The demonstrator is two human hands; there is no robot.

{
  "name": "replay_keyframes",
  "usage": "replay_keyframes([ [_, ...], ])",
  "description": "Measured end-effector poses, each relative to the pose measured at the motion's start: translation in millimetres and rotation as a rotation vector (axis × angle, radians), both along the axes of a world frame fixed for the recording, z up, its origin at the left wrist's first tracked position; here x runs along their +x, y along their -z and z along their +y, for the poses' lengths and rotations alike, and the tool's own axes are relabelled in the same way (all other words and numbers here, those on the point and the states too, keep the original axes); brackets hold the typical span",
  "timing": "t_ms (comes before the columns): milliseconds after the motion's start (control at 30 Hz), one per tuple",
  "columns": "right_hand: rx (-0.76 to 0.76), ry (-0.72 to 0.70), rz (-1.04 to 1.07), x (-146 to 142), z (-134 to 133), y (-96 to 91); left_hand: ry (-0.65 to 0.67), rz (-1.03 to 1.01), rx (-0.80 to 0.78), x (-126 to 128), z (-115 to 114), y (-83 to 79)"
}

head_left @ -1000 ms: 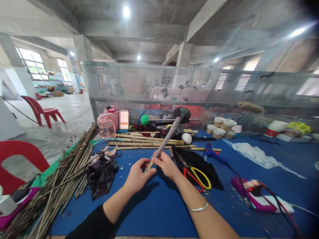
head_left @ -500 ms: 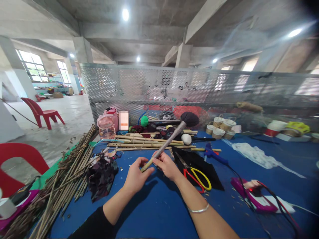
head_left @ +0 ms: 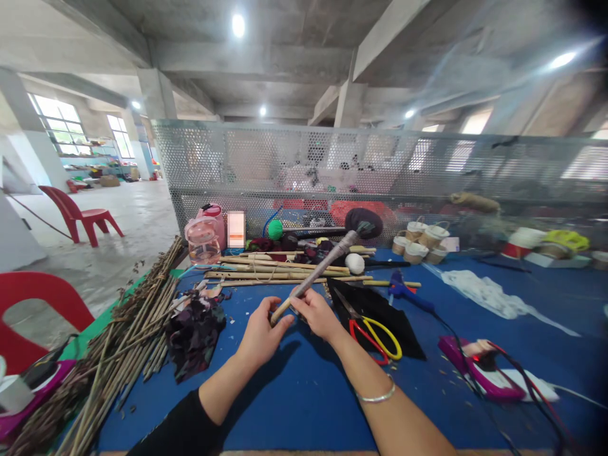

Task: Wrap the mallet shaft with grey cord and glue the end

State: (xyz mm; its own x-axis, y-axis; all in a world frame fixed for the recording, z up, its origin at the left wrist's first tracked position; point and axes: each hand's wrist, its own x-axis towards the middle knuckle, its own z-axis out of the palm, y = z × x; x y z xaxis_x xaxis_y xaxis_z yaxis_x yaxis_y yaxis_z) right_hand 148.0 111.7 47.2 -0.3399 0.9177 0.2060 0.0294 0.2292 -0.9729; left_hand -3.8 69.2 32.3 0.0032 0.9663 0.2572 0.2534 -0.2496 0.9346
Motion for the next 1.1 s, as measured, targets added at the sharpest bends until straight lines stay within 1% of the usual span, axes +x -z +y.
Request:
replay_keyframes([
  [33, 0.026, 0.008, -0.011, -0.4, -0.5, -0.5, 0.007, 0.034, 0.03, -0.2, -0.5, 0.1],
  [100, 0.037, 0.007, -0.005, -1.5, -2.0, -1.6, 0.048, 0.031, -0.001, -0.4, -0.4, 0.3],
  [167, -0.016, -0.035, 0.038, -2.6, -3.6, -2.2, 0.129, -0.065, -0.111, 0.6, 0.7, 1.3],
  [267, -0.096, -0.105, 0.09, -4.0, -4.5, -1.1, 0.309, -0.242, -0.28, 4.7, 0.8, 4.5],
  [300, -0.098, -0.108, 0.093, -4.4, -4.3, -0.2, 0.347, -0.274, -0.306, 6.2, 0.2, 5.6],
  [333, -0.087, -0.095, 0.087, -4.9, -3.8, 0.8, 0.352, -0.282, -0.305, 7.5, -0.5, 6.4],
  [367, -0.067, -0.07, 0.074, -5.3, -3.1, 1.7, 0.326, -0.264, -0.275, 8.4, -1.4, 6.9],
  [400, -0.044, -0.039, 0.055, -5.8, -2.5, 2.4, 0.267, -0.223, -0.218, 8.8, -2.1, 7.1],
  [467, -0.008, 0.019, 0.002, -6.7, -1.7, 2.7, 0.114, -0.1, -0.069, 8.1, -3.0, 6.4],
  [500, 0.0, 0.041, -0.023, -7.0, -1.7, 2.3, 0.058, -0.041, -0.012, 7.1, -3.0, 5.7],
  [533, 0.008, 0.057, -0.038, -7.1, -2.0, 1.5, 0.032, -0.001, 0.013, 5.9, -2.9, 4.9],
  [567, 0.016, 0.066, -0.04, -7.0, -2.6, 0.5, 0.037, 0.006, 0.005, 4.8, -2.6, 3.9],
  [633, 0.015, 0.044, -0.008, -5.7, -4.5, -1.8, 0.11, -0.059, -0.077, 3.1, -2.2, 2.0],
  [767, -0.048, -0.084, 0.078, -1.1, -7.0, -4.2, 0.303, -0.247, -0.284, 4.5, -2.9, 0.5],
  [833, -0.074, -0.113, 0.084, 0.1, -6.4, -3.9, 0.363, -0.276, -0.331, 6.3, -3.5, 1.5],
  [867, -0.08, -0.11, 0.08, 0.1, -5.6, -3.4, 0.364, -0.27, -0.324, 6.9, -3.6, 2.2],
  [900, -0.084, -0.098, 0.071, -0.2, -4.6, -2.9, 0.33, -0.248, -0.29, 7.1, -3.5, 2.7],
  [1000, -0.071, -0.041, 0.038, -1.8, -1.9, -1.3, 0.106, -0.118, -0.123, 5.2, -1.7, 2.7],
  [1033, -0.068, -0.029, 0.035, -2.2, -1.5, -1.0, 0.051, -0.077, -0.087, 4.0, -0.7, 2.1],
  [1067, -0.072, -0.025, 0.039, -2.2, -1.3, -0.9, 0.029, -0.06, -0.077, 2.9, 0.3, 1.3],
  [1100, -0.082, -0.028, 0.05, -1.9, -1.5, -1.0, 0.037, -0.075, -0.09, 2.1, 1.3, 0.4],
])
